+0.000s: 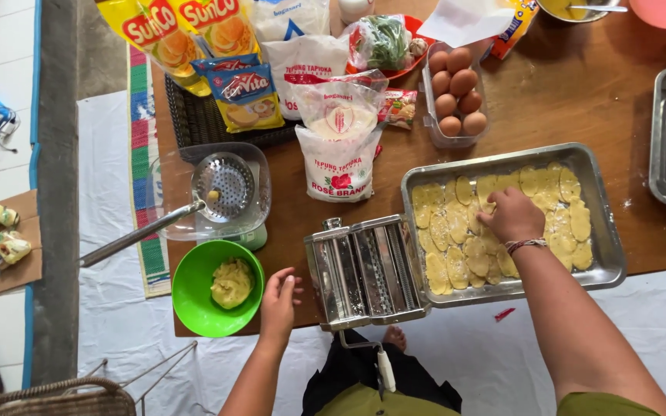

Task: The person uses a manual pasta machine to flatten small pieces of dough into thin sheets. They feed the dough through the rollers, then dust the flattened sheets with flour from a bag before placing them onto a metal tray. The process is repeated for multiple pieces of dough.

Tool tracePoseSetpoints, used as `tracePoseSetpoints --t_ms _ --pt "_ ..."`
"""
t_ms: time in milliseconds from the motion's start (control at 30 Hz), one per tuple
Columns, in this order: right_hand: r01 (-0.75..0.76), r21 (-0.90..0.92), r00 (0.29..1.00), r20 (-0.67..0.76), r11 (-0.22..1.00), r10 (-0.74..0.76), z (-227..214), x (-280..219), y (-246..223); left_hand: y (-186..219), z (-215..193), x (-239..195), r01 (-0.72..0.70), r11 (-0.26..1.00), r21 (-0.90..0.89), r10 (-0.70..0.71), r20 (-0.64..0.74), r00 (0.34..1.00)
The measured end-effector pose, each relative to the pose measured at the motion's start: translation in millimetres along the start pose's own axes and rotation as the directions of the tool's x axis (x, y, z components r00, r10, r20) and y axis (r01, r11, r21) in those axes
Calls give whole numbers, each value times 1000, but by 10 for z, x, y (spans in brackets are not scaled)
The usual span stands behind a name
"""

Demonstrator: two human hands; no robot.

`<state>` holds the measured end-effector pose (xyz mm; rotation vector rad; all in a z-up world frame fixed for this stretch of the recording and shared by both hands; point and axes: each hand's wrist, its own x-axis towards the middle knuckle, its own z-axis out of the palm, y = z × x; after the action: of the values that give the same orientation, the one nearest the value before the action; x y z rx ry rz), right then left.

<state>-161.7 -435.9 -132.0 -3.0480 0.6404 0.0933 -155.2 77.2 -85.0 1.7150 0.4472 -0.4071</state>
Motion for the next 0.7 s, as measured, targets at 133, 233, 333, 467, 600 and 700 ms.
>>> tracePoseSetpoints --t_ms 133,233,333,467,600,700 --pt "161 -88 962 -210 983 -176 256 -10 152 -199 -130 -75 -9 1000 9 10 -53 999" --pt "258 -206 889 -331 944 -316 224 19 164 -299 -160 -148 14 1000 23 -13 -62 998" --pt "160 2 953 -262 987 -154 -54 65 132 -263 -136 -254 8 999 41 -5 -62 998" --pt "-10 339 1000 -22 941 18 -733 36 14 -165 -82 -393 -58 998 28 60 -45 997" --pt "-123 775 980 193 620 -46 -1485 -186 -389 -215 -57 -296 -151 987 46 152 -18 988" --pt "-144 888 968 217 437 -123 -1876 -431 -947 -74 -9 -333 -121 993 17 122 -32 992"
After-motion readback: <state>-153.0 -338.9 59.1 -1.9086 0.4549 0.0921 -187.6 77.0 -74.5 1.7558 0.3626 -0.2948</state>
